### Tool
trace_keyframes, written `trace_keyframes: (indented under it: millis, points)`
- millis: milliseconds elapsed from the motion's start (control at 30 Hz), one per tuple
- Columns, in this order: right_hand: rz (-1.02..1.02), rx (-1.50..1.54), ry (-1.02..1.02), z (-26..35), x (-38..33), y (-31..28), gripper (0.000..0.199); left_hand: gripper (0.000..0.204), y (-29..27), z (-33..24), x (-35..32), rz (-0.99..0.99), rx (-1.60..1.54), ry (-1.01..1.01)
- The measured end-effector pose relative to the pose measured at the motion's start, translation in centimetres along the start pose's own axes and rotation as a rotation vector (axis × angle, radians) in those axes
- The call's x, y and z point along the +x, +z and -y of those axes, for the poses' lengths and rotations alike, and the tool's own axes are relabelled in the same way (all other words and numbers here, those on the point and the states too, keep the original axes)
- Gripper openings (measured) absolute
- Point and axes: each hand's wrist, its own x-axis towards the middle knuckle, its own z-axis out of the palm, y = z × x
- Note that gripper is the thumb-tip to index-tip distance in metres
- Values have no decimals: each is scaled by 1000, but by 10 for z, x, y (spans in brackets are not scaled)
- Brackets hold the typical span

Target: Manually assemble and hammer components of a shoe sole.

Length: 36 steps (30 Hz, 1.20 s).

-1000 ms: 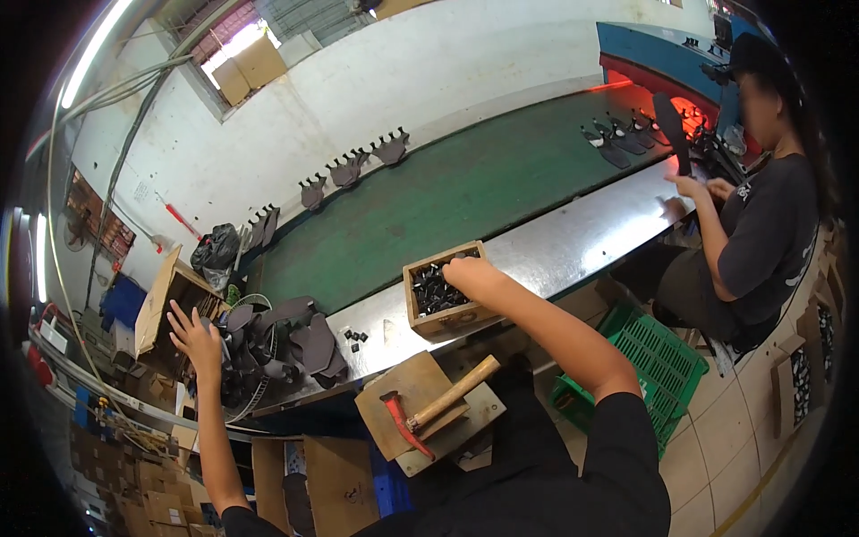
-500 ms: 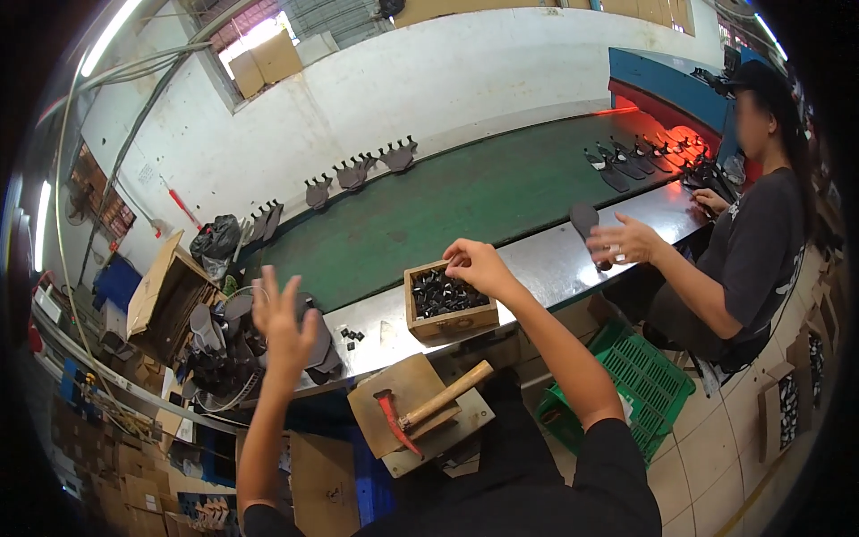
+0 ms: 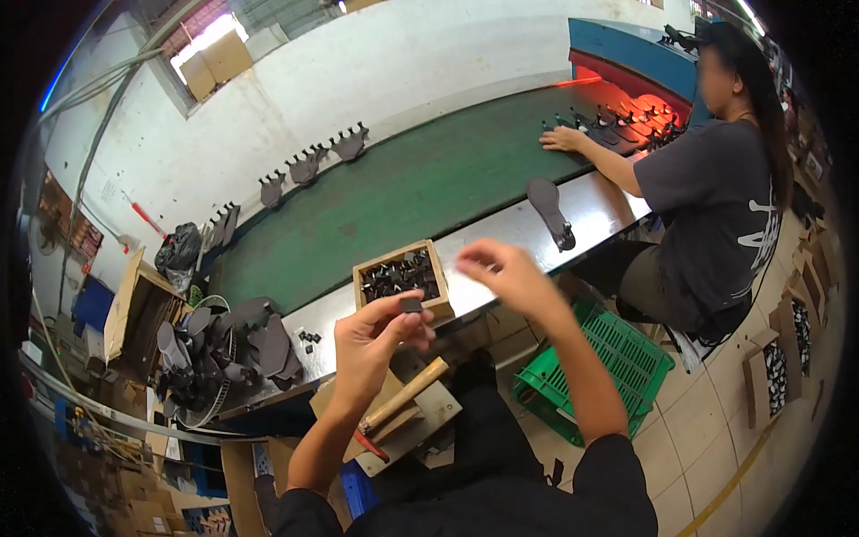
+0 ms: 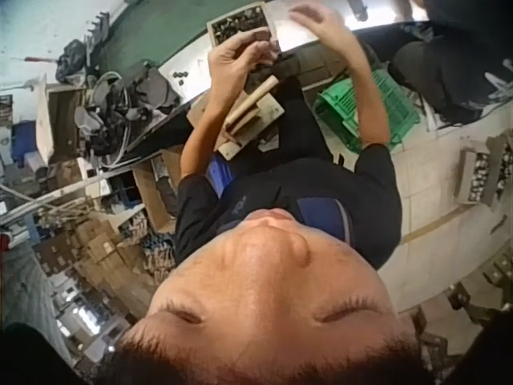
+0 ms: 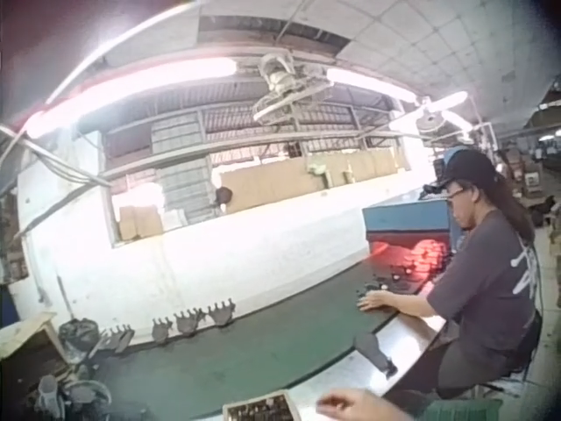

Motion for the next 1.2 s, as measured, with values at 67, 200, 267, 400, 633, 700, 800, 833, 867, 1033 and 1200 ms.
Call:
trace_keyframes:
  millis: [67, 200, 267, 400, 633, 700, 800, 833, 867, 1033, 1200]
  points:
    - [-459, -742, -86, -88, 10, -32, 41, 28, 11, -21, -18, 75, -200, -127]
    - [-555, -865, 366, -200, 23, -94, 32, 34, 10, -28, -49, 194, -427, -87]
    - [-574, -744, 113, -220, 28, -115, 25, 37, 9, -35, -60, 227, -492, -43]
    - [-524, -181, -79, -126, 50, -47, 16, 37, 3, -42, -85, 35, -281, 101]
    - [49, 78, -425, 108, -36, 77, 22, 49, -17, -53, -113, -294, 856, 696]
    - [214, 150, -590, 128, -45, 87, 21, 49, -24, -63, -129, -323, 927, 657]
    - [463, 231, -669, 152, -49, 97, 25, 46, -40, -78, -154, -320, 956, 692]
    - [486, 223, -681, 158, -49, 105, 23, 46, -44, -80, -162, -344, 994, 690]
    - [509, 213, -691, 163, -51, 113, 22, 45, -47, -83, -171, -367, 1030, 685]
    - [613, 251, -628, 181, -62, 147, 14, 44, -64, -93, -208, -390, 1169, 723]
    - [561, 362, -483, 180, -76, 185, 13, 29, -85, -72, -216, -501, 822, 692]
